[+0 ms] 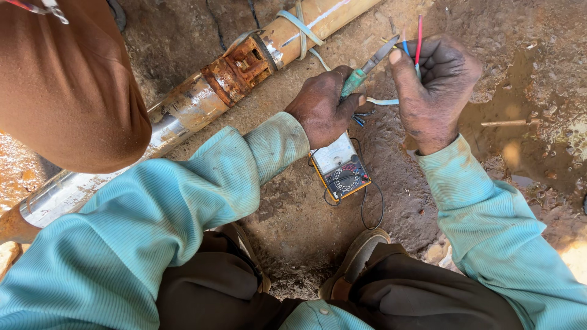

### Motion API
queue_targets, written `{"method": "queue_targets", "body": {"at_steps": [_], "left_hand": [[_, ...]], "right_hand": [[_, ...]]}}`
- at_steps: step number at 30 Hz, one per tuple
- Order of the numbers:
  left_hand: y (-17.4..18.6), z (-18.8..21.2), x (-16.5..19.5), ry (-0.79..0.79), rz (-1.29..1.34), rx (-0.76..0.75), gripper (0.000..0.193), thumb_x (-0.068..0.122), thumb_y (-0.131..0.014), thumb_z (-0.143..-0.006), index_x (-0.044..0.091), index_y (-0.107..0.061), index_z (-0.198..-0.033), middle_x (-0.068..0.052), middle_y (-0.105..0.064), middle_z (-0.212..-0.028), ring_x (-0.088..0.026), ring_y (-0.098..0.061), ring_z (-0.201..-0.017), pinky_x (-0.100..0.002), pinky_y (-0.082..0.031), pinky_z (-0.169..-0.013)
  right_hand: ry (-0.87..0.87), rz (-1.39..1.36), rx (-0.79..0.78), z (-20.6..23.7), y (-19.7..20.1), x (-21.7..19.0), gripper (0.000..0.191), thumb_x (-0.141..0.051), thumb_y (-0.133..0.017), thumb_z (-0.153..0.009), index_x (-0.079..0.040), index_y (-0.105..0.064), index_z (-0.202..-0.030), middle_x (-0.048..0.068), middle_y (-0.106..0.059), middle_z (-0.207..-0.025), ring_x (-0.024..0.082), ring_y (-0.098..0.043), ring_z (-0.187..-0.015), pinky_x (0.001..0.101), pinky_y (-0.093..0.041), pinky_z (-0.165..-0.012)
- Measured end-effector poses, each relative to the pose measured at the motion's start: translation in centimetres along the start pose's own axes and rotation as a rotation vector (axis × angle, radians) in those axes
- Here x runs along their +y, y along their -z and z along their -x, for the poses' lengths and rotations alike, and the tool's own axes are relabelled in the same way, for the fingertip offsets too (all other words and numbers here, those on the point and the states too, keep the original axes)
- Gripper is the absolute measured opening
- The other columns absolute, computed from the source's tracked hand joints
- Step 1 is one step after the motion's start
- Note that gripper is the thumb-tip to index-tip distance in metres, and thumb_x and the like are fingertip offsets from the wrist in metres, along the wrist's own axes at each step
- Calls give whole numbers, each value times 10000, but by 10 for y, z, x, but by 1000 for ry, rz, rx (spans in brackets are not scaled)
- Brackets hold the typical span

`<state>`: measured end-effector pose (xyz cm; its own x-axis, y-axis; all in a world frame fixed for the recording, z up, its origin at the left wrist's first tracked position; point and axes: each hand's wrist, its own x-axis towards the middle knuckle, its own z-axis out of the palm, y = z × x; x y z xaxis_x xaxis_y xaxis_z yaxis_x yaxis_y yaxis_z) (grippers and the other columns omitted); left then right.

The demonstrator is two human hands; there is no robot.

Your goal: The person walks through a workshop carrying a multimeter and pliers, then squats to strip the outer sheath of a multi-core cable and expose individual conductors. They use the multimeter probes to test continuity between the exposed wires and a nearby metal pipe.

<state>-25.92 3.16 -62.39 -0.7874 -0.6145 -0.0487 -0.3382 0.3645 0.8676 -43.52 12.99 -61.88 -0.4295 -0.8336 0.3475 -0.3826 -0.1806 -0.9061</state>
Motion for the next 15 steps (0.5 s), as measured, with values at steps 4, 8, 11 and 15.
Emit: {"method": "queue_targets", "body": {"at_steps": [4,8,11,15], "left_hand": [[10,0,13,64,-155,-50,339,323,-663,-942,7,-613,-1053,-237,-705,-887,-414,-705,-890,-521,-517,-817],[17,-4,21,174,-62,-101,300,342,-678,-875,58,-658,-970,-212,-743,-852,-376,-734,-888,-483,-536,-844],[15,-3,23,218,66,-90,272,338,-667,-875,78,-661,-954,-185,-746,-850,-349,-756,-862,-463,-555,-807],[15,-2,15,81,-215,46,278,328,-710,-936,82,-634,-1040,-181,-701,-848,-397,-703,-883,-510,-520,-809]], "right_hand": [[34,51,12,1,-1,-1,170,11,-779,-1118,31,-669,-990,-5,-595,-835,29,-500,-719,191,-401,-640],[14,11,14,3,-3,-1,145,3,-762,-1122,29,-659,-1023,-7,-626,-846,25,-532,-727,184,-429,-653],[17,6,16,7,-4,-1,134,-3,-743,-1132,29,-656,-1036,-9,-635,-870,23,-538,-750,184,-443,-670],[-98,-162,8,9,-6,-9,152,-48,-701,-1155,26,-666,-1026,-17,-605,-816,25,-503,-703,187,-392,-630]]}}
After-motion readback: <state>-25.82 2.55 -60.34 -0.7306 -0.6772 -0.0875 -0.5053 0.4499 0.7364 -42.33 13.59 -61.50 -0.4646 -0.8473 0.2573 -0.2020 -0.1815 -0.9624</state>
